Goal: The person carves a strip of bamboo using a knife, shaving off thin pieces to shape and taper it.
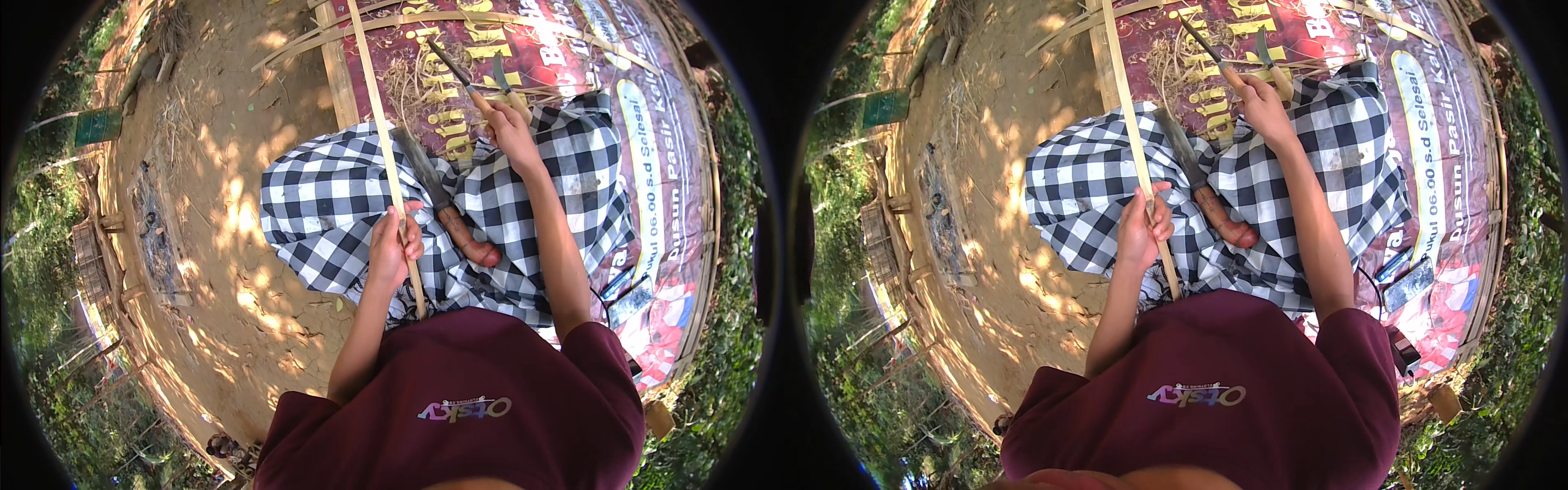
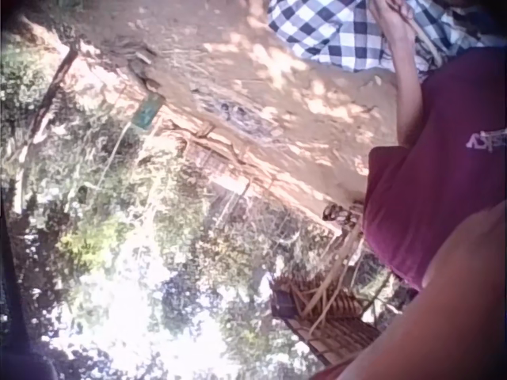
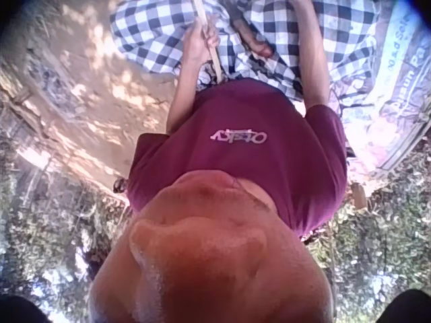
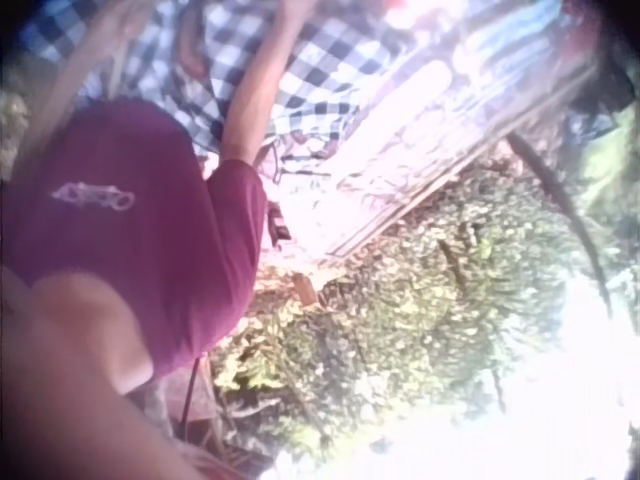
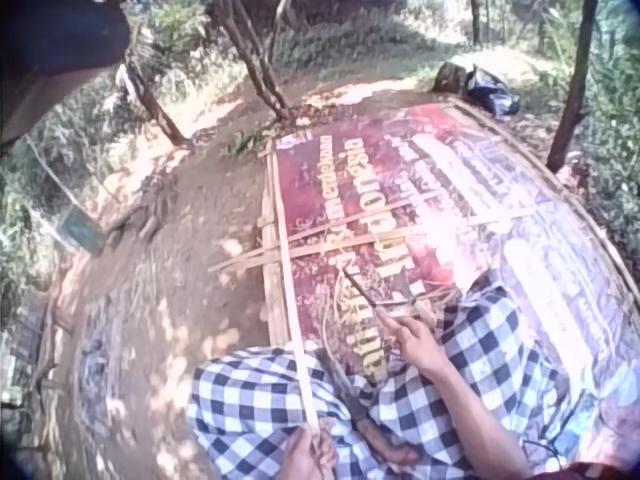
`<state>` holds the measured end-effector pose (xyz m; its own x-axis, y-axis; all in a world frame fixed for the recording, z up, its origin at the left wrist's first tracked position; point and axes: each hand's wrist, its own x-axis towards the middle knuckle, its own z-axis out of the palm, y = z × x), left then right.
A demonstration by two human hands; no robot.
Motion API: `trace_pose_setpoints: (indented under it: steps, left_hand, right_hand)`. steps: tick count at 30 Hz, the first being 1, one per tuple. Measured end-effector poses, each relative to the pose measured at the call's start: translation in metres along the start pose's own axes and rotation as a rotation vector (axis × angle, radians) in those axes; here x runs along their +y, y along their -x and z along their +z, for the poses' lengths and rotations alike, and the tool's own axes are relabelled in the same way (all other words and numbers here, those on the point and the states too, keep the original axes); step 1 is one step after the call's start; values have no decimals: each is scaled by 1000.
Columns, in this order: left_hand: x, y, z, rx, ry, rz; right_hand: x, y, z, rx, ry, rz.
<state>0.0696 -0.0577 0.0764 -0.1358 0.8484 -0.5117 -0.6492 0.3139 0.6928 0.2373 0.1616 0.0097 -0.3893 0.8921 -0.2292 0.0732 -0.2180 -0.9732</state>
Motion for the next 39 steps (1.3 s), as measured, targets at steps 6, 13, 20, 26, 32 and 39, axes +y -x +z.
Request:
trace_pose_setpoints:
  steps: [6, 13, 20, 26, 32, 39]
  left_hand:
    - [-2, -1, 3, 53, 35, 68]
    - [17, -3, 13, 74, -42, 163]
    - [29, 5, 21, 71, -118, 185]
    - [46, 14, 30, 105, -248, 225]
    - [55, 19, 33, 159, -410, 235]
    - [57, 22, 41, 137, -355, 169]
  right_hand:
    - [-28, 34, 30, -166, -195, -181]
    - [-48, 64, 52, -297, 439, -524]
    - [-39, 67, 62, -255, 581, -826]
    - [-40, 68, 57, -252, 678, -702]
    - [-38, 71, 58, -236, 720, -776]
    - [-37, 77, 64, -190, 713, -862]
